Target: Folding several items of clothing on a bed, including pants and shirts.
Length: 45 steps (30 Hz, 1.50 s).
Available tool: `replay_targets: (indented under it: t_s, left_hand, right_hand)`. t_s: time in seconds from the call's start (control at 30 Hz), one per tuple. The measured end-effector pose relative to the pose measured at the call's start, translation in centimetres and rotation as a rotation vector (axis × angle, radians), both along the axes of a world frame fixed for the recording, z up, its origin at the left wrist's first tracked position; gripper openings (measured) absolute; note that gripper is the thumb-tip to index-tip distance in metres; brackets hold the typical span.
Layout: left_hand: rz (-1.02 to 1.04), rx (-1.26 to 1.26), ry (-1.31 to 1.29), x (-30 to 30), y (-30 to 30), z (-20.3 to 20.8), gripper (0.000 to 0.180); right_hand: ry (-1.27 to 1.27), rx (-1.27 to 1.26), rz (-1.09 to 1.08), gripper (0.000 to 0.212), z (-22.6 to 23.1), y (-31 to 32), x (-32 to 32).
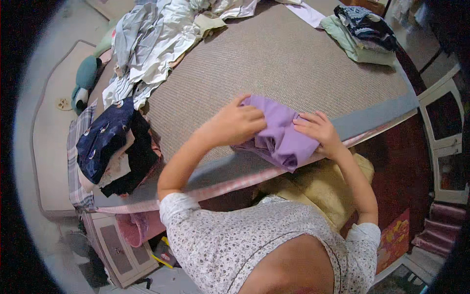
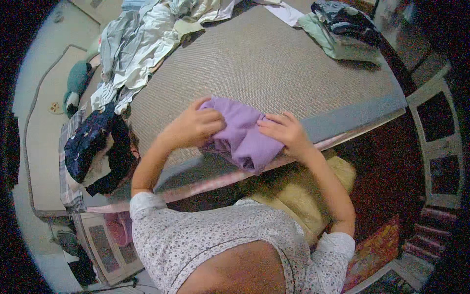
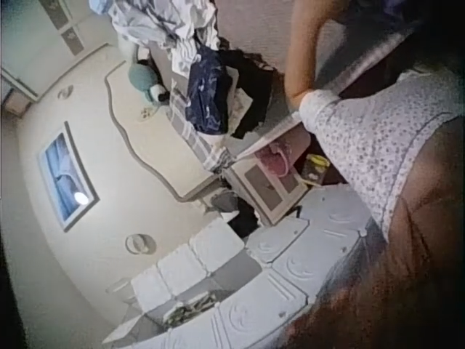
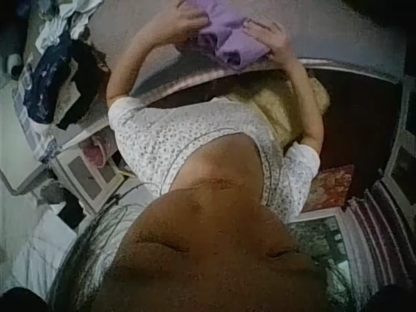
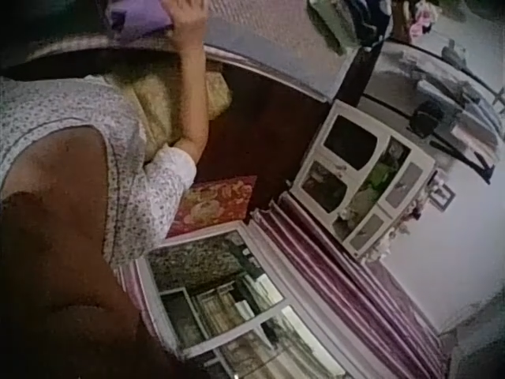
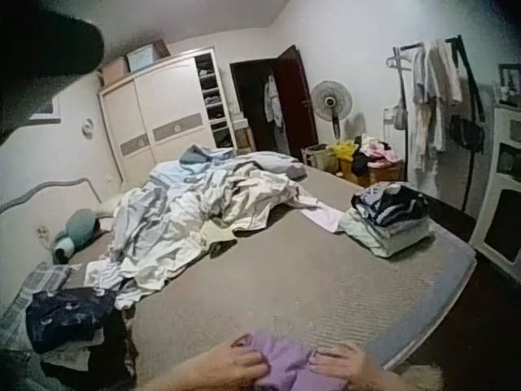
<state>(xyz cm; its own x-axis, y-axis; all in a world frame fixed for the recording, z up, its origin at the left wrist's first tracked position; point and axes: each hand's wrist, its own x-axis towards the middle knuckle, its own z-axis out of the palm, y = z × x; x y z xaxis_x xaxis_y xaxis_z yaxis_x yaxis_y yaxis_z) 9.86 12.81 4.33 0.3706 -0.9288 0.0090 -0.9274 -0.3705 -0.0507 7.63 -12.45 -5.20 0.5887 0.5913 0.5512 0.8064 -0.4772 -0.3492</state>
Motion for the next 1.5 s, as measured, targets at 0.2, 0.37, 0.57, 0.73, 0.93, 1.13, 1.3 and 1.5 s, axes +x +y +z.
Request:
replay_targets:
  t_s: [0.2,0.37,0.57,0.73,0.93,1.13,1.3,1.5]
  left_hand:
    - [-0.014,-0.187,0.045,-2.8,0.4,-2.9,0.02]
    - [0.014,-0.335,0.336,-2.0,-0.9,-1.5,0.021]
    - [0.362,-0.362,-0.103,-1.8,-2.4,-7.4,0.039]
    - [0.69,-0.313,-0.163,-3.5,0.0,-8.4,0.069]
    - [1.035,-0.837,0.546,-2.2,2.1,-7.9,0.071]
    - [1.123,-0.503,1.171,1.0,1.7,-3.0,0.064]
    - [0.97,-0.663,1.412,1.1,1.2,-3.4,0.05]
    - [0.824,-1.035,1.653,-0.8,-0.7,-6.0,0.053]
  right_hand:
    - [-0.085,-0.372,-0.075,0.039,2.0,-1.1,-2.4]
    - [0.077,-0.235,-0.025,0.041,7.1,2.6,-3.8]
    - [0.054,-0.262,-0.191,0.039,0.4,5.6,-5.0]
    - [0.099,-0.18,-0.246,0.037,0.2,4.3,-5.5]
    - [0.298,0.292,-0.456,0.045,0.3,3.3,-4.4]
    - [0.655,-0.003,-0.424,0.052,2.1,1.3,0.8]
    - [1.062,0.269,-0.102,0.039,2.7,0.7,0.3]
    - [1.254,0.718,-0.101,0.051,0.8,-1.4,-3.6]
